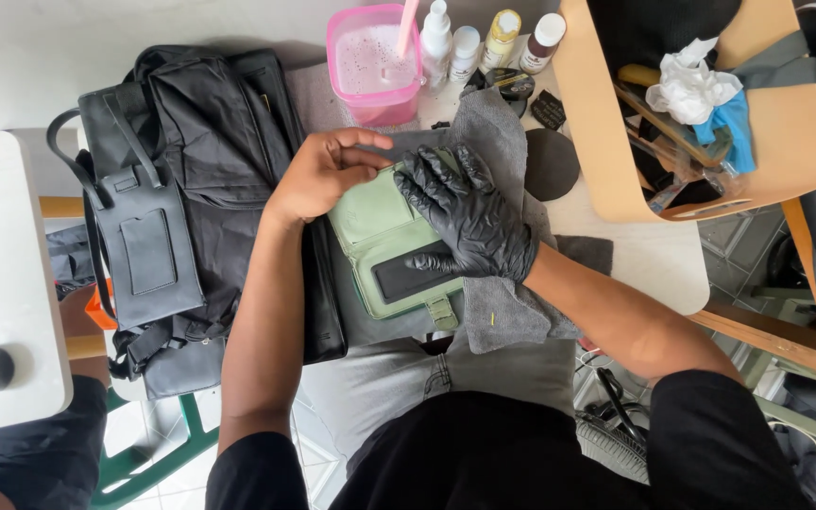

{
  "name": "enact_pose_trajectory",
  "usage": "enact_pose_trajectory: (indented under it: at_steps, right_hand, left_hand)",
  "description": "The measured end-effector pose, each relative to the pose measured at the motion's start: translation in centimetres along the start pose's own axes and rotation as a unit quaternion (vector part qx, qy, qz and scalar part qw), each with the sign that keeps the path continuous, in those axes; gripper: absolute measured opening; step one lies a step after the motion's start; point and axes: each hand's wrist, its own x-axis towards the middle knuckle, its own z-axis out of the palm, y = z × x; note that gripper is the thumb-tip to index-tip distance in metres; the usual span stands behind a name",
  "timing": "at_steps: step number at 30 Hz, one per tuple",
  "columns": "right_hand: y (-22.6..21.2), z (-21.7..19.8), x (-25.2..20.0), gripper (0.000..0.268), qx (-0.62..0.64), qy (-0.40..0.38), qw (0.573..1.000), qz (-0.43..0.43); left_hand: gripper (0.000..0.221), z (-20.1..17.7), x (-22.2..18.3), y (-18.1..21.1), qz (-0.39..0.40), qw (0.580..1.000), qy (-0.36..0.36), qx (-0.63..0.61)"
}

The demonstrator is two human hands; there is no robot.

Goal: Cleaning and applying a treatment to a green leather wallet using a brush and cloth

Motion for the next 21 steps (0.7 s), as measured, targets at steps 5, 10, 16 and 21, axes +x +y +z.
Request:
enact_pose_trajectory:
  at_steps: [5,10,16,21]
  right_hand:
    - [0.7,-0.6,0.2,0.109,0.02,-0.263,0.952,-0.155]
    - [-2.6,0.1,0.9,0.116,0.101,-0.307,0.908,-0.266]
    - [-1.9,1.0,0.5,0.12,0.15,-0.318,0.911,-0.218]
    - [0.8,0.5,-0.7,0.134,0.065,-0.305,0.949,-0.047]
  left_hand:
    - [0.044,-0.4,0.0,0.4,0.0,0.999,-0.02,-0.028]
    - [0.045,-0.3,0.1,0.2,-0.007,0.999,-0.026,-0.04]
    - [0.041,-0.8,0.5,-1.1,0.011,0.999,-0.018,-0.042]
    - [0.051,-0.8,0.8,-2.3,0.018,0.999,-0.022,-0.046]
